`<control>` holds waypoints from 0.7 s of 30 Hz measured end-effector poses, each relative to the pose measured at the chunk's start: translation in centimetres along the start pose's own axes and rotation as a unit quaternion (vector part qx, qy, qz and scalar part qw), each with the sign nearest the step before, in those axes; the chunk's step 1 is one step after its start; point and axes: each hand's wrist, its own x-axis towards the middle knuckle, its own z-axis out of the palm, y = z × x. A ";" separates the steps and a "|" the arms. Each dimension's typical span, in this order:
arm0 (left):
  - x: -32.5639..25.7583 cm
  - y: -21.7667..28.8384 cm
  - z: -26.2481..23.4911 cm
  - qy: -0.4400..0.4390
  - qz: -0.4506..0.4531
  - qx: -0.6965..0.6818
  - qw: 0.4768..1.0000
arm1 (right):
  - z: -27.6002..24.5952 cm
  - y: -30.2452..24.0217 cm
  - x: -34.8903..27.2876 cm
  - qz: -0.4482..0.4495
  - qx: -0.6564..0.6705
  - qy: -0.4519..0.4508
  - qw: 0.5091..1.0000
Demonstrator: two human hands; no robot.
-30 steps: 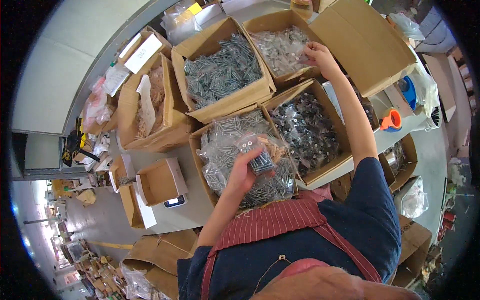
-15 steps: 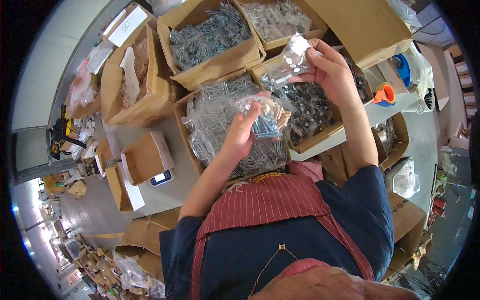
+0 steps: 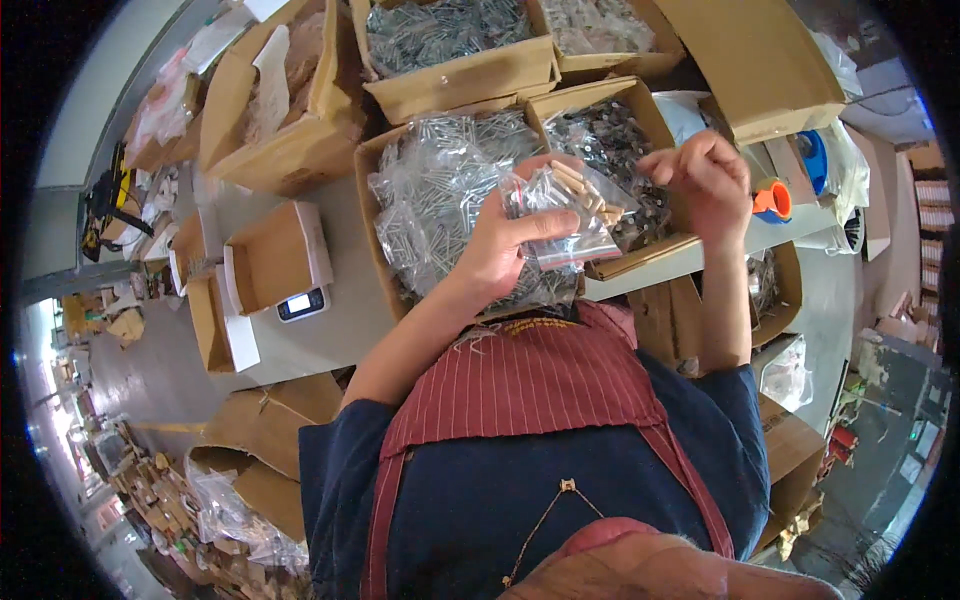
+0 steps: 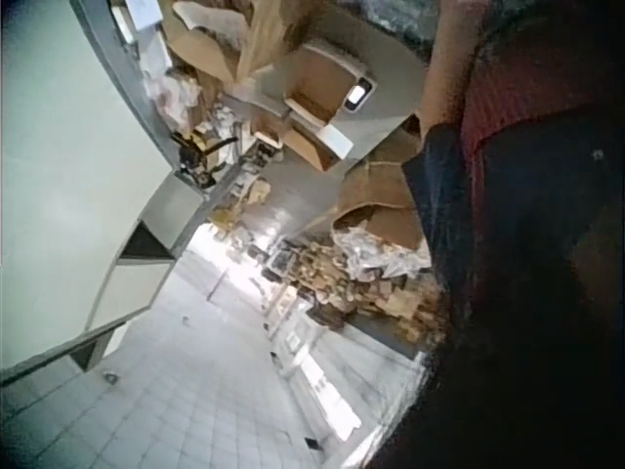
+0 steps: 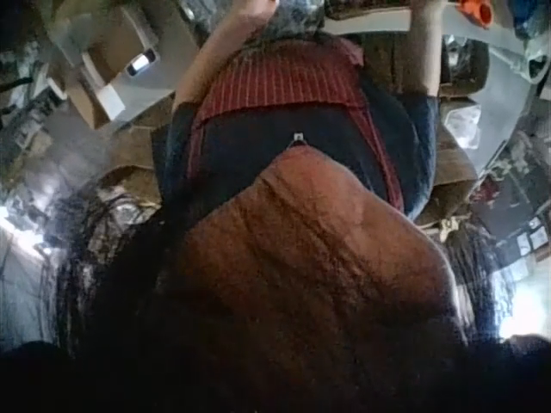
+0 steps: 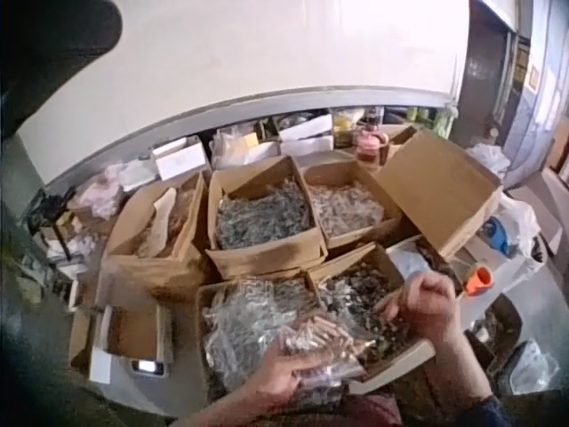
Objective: The person places metal hardware pieces into small plastic bags, weighs the bags on a scale, and seals them.
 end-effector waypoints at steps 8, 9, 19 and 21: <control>-1.6 1.0 -1.2 -0.045 0.117 0.135 0.983 | -21.0 6.2 -1.7 0.349 -0.761 0.055 0.544; -2.0 1.1 -1.1 -0.036 0.096 0.113 0.988 | -21.2 6.4 -2.2 0.362 -0.741 0.069 0.561; -2.5 0.7 -1.3 0.028 0.127 0.120 0.984 | -21.3 5.7 -4.9 0.238 -0.684 0.230 0.650; -2.4 0.2 -1.9 0.035 0.161 0.159 0.973 | -23.4 6.5 -6.0 0.227 -0.641 0.265 0.684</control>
